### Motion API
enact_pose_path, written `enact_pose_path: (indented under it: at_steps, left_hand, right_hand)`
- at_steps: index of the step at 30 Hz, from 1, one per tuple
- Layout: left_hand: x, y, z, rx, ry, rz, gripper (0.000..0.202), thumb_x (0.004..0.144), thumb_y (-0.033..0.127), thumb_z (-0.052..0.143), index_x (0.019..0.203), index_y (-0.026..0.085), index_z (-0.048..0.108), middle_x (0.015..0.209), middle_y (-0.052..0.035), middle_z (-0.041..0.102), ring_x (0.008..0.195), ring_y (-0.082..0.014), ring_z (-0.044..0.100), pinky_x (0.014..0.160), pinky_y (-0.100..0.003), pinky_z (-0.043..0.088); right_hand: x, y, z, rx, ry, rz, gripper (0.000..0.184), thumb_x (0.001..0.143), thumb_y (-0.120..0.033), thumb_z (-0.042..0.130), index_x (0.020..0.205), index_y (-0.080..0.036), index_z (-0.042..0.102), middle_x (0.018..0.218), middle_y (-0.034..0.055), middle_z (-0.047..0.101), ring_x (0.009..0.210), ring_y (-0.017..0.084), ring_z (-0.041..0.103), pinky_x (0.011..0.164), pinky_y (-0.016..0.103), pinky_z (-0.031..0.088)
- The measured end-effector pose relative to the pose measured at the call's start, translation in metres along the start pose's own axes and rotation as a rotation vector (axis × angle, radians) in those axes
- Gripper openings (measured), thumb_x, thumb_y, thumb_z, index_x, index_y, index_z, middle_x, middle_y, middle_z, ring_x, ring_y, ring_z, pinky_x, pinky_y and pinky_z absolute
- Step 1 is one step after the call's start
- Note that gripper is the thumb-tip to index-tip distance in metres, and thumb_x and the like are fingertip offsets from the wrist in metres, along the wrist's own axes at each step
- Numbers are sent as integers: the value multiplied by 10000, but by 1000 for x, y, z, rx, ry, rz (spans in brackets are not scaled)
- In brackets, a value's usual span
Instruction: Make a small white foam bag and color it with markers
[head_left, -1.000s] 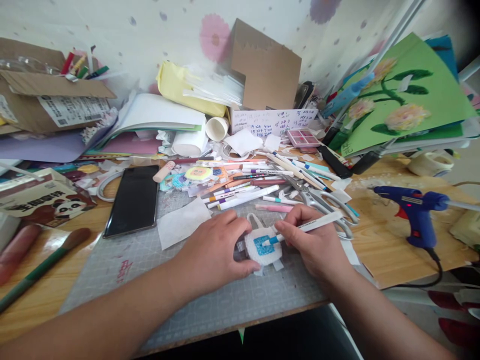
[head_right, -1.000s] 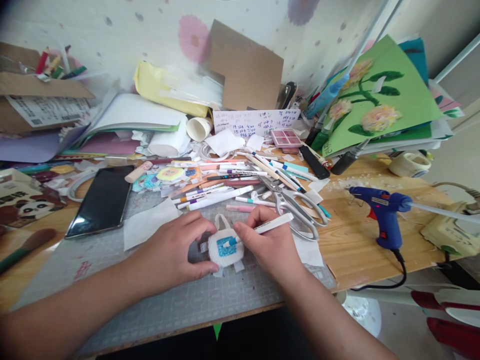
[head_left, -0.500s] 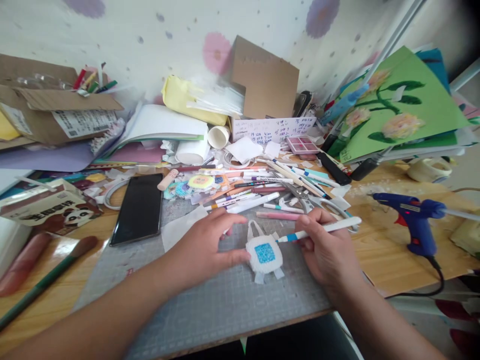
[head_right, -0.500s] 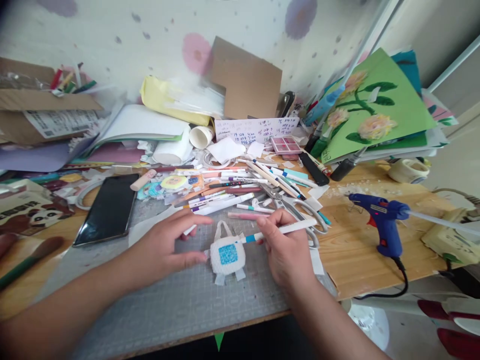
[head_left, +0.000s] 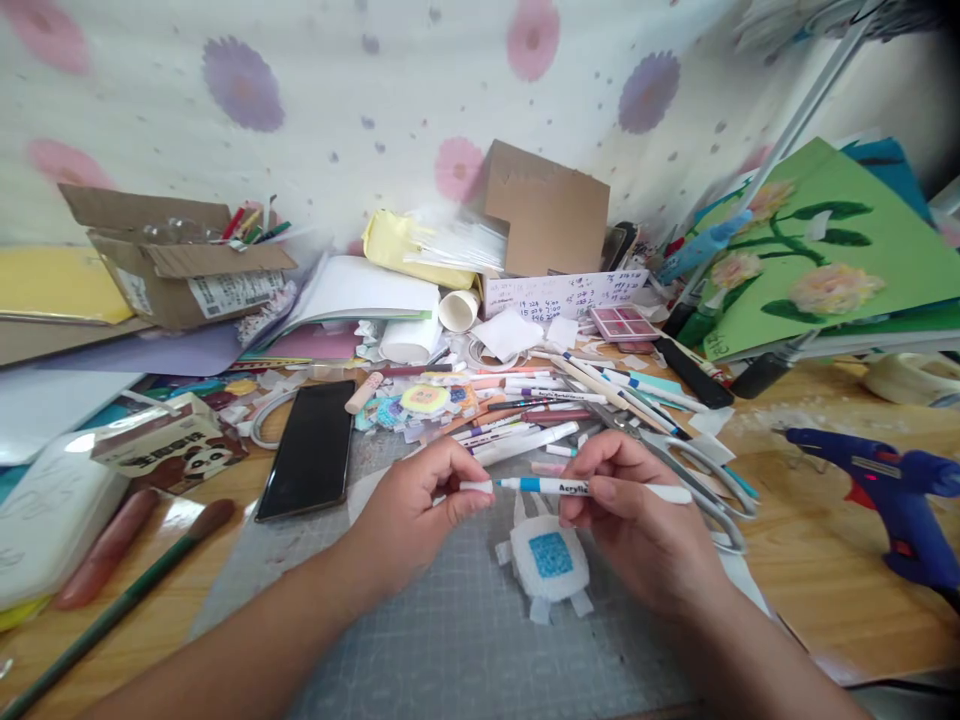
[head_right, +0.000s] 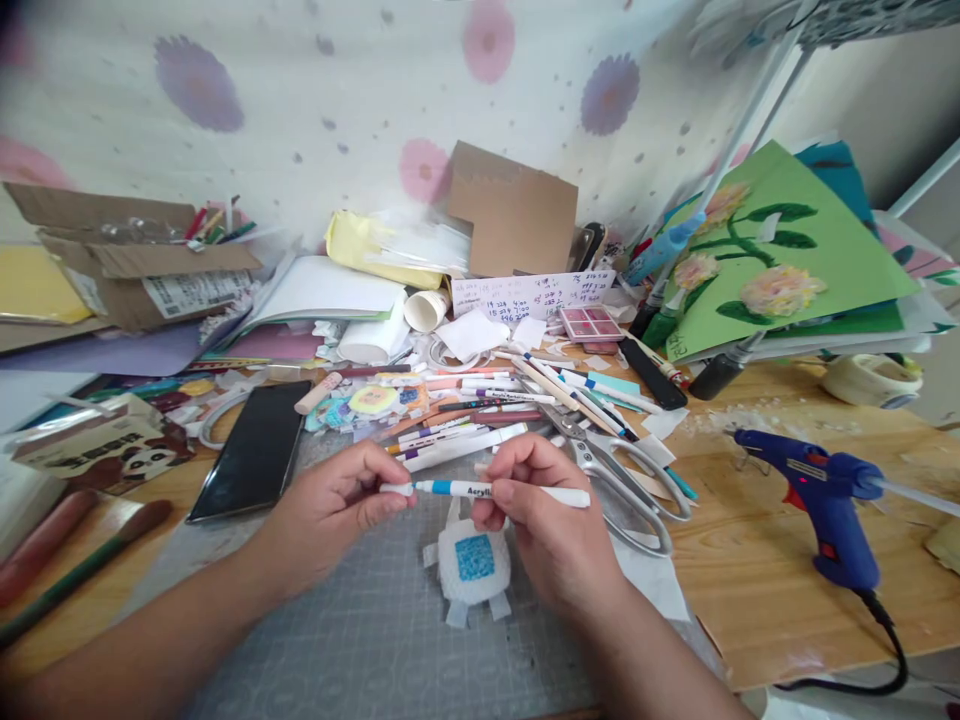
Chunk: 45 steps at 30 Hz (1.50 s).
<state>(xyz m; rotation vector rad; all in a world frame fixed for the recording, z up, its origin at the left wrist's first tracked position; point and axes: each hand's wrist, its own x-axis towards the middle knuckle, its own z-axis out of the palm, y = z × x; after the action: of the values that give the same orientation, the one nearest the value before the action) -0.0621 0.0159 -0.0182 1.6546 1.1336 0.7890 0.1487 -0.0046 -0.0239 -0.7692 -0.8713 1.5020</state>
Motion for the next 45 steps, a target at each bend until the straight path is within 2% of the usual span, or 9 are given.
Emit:
enact_pose_path:
  at_steps: [13,24,31,33,35,37,39,42,45]
  left_hand:
    - [-4,5,4,-103,-67,0,105,746,266,650,764,178,596,643,32,581,575,-109,514,538,-228,389]
    - [-14,5,11,-218,-42,116,89,758,228,666,715,173,610,645,-16,661,524,-135,637,528,-253,496]
    - [-14,-1,6,244,-85,398,73,775,221,639,731,185,593,623,-14,665,547,-132,603,533,-235,443]
    - [-15,-1,1,413,-74,523,59,803,214,601,751,190,588,635,-7,660,567,-129,591,559,-238,427]
    - [-13,-2,-5,544,-24,559,82,833,206,554,753,195,568,638,5,639,577,-124,576,576,-238,413]
    - [-9,-4,-11,650,42,470,105,856,221,521,758,198,550,642,14,619,576,-124,565,573,-237,402]
    - [-3,-6,-14,740,60,316,106,862,238,510,769,200,544,662,15,617,586,-132,565,569,-239,396]
    - [4,-8,-14,867,-11,173,61,834,236,546,785,204,562,732,0,636,672,-169,587,597,-257,402]
    - [8,-6,-16,938,-55,179,86,810,285,620,789,205,595,836,-24,648,821,-219,591,681,-298,426]
  right_hand:
    - [-5,14,-8,-99,-109,28,135,721,-244,761,747,-197,638,634,0,700,556,108,576,519,201,424]
    - [-10,13,-4,-251,-220,-238,134,793,-255,690,725,-215,581,634,6,693,511,136,591,497,264,474]
    - [-12,13,-9,-314,-271,-155,146,793,-319,699,752,-211,610,630,10,676,549,142,563,523,261,434]
    - [-10,10,-14,-265,-167,-200,179,795,-384,685,792,-210,646,623,7,657,544,143,554,524,263,434]
    - [-4,2,-21,-229,54,-297,194,809,-402,664,785,-211,654,594,-4,626,534,136,538,530,258,442]
    - [3,-8,-29,-331,256,-357,182,820,-365,660,727,-210,641,566,-15,594,530,123,513,527,241,433]
    - [11,-20,-33,-587,302,-339,152,802,-325,683,712,-206,651,597,-9,597,554,122,512,516,234,413]
    - [21,-36,-25,-909,148,-344,92,800,-288,670,843,-212,699,714,16,628,625,144,548,548,259,433]
    - [32,-41,-3,-1027,-31,-480,277,839,-221,601,1110,-241,652,853,32,628,680,151,560,609,283,462]
